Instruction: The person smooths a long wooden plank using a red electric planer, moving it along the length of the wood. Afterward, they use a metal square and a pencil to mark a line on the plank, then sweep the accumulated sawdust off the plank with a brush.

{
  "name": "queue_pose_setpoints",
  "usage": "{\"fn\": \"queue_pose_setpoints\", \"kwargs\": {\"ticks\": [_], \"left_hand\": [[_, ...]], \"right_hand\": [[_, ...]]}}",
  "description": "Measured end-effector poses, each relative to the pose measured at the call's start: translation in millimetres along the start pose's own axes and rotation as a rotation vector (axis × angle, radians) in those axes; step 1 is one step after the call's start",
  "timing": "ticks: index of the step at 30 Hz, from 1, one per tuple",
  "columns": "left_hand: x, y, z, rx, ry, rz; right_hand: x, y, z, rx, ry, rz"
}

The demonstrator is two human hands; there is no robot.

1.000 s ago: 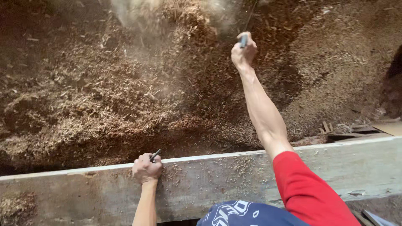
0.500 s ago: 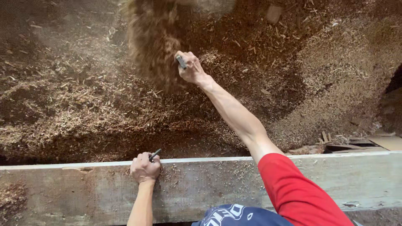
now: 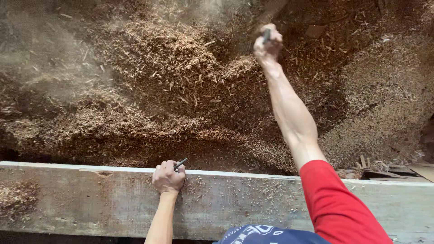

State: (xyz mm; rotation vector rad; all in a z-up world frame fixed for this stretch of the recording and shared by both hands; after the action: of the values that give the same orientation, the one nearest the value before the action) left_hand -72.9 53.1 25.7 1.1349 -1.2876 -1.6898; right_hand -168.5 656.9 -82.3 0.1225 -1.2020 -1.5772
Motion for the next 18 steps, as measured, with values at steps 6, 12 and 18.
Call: {"fn": "queue_pose_setpoints", "kwargs": {"ticks": [6, 12, 18], "left_hand": [[6.8, -12.4, -4.8, 0.108, 0.023, 0.046], [5.2, -7.9, -5.9, 0.054, 0.016, 0.036], [11.6, -12.8, -7.3, 0.105, 0.041, 0.094]], "right_hand": [[130.8, -71.7, -19.9, 0.046, 0.331, 0.566], [216.1, -42.3, -96.1, 0.516, 0.53, 0.348], [219.8, 107.1, -134.3, 0.11, 0.494, 0.447]]}}
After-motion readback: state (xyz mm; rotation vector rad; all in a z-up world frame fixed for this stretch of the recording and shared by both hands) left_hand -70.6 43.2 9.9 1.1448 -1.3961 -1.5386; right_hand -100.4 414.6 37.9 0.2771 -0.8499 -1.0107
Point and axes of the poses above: each hand's wrist, its own z-axis towards the middle knuckle, its own y-axis out of the back of the hand, x = y × z, the point moved 9 cm from there along z, towards the middle knuckle, and after that the axes turned 3 degrees about y, right-handed, at the moved point
